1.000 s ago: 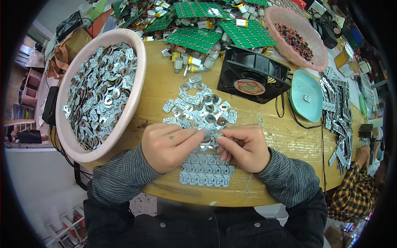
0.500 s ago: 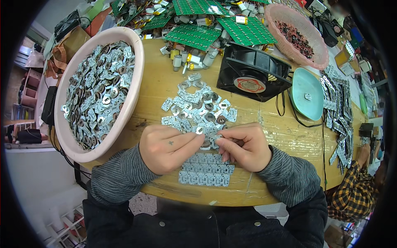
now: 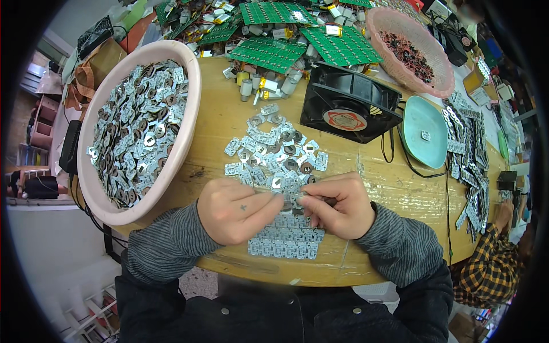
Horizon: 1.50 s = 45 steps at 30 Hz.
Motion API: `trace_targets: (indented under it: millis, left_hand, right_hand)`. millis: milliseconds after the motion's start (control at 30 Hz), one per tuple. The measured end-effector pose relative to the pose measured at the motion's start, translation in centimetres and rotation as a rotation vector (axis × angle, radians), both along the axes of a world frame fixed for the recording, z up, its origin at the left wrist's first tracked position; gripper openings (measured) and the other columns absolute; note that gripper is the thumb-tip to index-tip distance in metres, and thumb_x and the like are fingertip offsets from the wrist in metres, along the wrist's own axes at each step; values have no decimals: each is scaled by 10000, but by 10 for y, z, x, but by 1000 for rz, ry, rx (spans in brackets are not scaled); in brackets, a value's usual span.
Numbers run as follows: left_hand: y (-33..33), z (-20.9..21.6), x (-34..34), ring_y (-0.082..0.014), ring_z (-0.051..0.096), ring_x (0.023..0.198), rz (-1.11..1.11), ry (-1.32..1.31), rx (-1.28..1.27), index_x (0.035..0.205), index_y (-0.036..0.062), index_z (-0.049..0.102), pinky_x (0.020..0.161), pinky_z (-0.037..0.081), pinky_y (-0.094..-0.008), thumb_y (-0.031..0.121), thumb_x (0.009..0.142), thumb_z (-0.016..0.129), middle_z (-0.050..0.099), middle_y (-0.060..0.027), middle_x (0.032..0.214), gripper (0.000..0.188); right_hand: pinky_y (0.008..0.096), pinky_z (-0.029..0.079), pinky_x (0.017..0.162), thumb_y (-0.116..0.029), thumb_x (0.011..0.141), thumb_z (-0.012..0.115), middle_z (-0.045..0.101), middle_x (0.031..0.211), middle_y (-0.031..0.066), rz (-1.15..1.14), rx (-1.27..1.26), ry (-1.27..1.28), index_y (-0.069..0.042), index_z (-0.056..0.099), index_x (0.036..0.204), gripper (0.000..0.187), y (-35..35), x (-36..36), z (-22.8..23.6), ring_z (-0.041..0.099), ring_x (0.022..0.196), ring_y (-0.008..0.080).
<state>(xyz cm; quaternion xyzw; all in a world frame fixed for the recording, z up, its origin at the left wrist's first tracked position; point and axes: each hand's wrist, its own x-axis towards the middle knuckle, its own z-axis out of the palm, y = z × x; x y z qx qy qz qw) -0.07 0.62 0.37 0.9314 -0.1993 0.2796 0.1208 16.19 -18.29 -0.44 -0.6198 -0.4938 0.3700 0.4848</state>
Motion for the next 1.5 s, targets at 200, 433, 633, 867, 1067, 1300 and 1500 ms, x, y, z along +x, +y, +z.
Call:
trace_targets:
  millis: [200, 433, 633, 867, 1067, 1300, 1500]
  left_hand:
    - [0, 0, 0, -126, 615, 577, -24, 13, 25, 942, -33, 702, 463, 491, -274, 60, 664, 694, 687, -73, 855, 294]
    - [2, -2, 0, -174, 620, 551, 40, 40, -65, 970, -51, 709, 456, 481, -296, -12, 640, 764, 703, -99, 837, 336]
    - [1, 0, 0, -171, 619, 558, 45, 52, -43, 981, -49, 709, 466, 482, -293, -23, 640, 765, 703, -92, 839, 346]
    - [-5, -2, -3, -181, 614, 554, 93, 21, -17, 996, -58, 699, 463, 477, -301, -30, 621, 756, 701, -100, 857, 381]
    - [-5, -1, -4, -140, 604, 564, 115, -16, 48, 954, -59, 687, 468, 497, -277, 65, 627, 699, 680, -86, 832, 349]
    - [-4, -3, 0, -175, 623, 552, 13, -14, -11, 966, -73, 699, 443, 475, -294, 3, 607, 703, 698, -120, 846, 366]
    - [-3, -3, 0, -116, 581, 547, 27, -43, 49, 936, -47, 684, 442, 470, -261, 88, 643, 688, 653, -54, 796, 323]
  right_hand:
    - [226, 518, 489, -7, 932, 656, 691, 685, 99, -60, 34, 45, 86, 723, 951, 116, 1, -2, 1, 668, 556, 113]
    - [228, 524, 520, -54, 916, 715, 704, 712, 92, -175, -27, 139, 58, 736, 940, 117, 4, -5, 0, 675, 585, 99]
    - [225, 529, 525, -58, 928, 705, 702, 713, 72, -174, -87, 199, 63, 730, 937, 123, 3, -5, 2, 674, 593, 92]
    - [228, 528, 517, -27, 917, 703, 693, 717, 83, -128, -69, 193, 64, 716, 902, 93, 3, -4, 2, 677, 586, 99]
    - [204, 511, 503, -18, 938, 662, 663, 711, 66, -69, -19, 153, 80, 703, 919, 108, 2, -2, 2, 657, 591, 78]
    - [212, 525, 516, -13, 943, 652, 669, 719, 81, -84, -15, 136, 82, 702, 945, 108, 0, -3, 1, 662, 594, 90]
    - [216, 529, 523, -10, 963, 622, 673, 739, 79, -78, -32, 130, 88, 696, 963, 123, 1, -3, 0, 666, 612, 94]
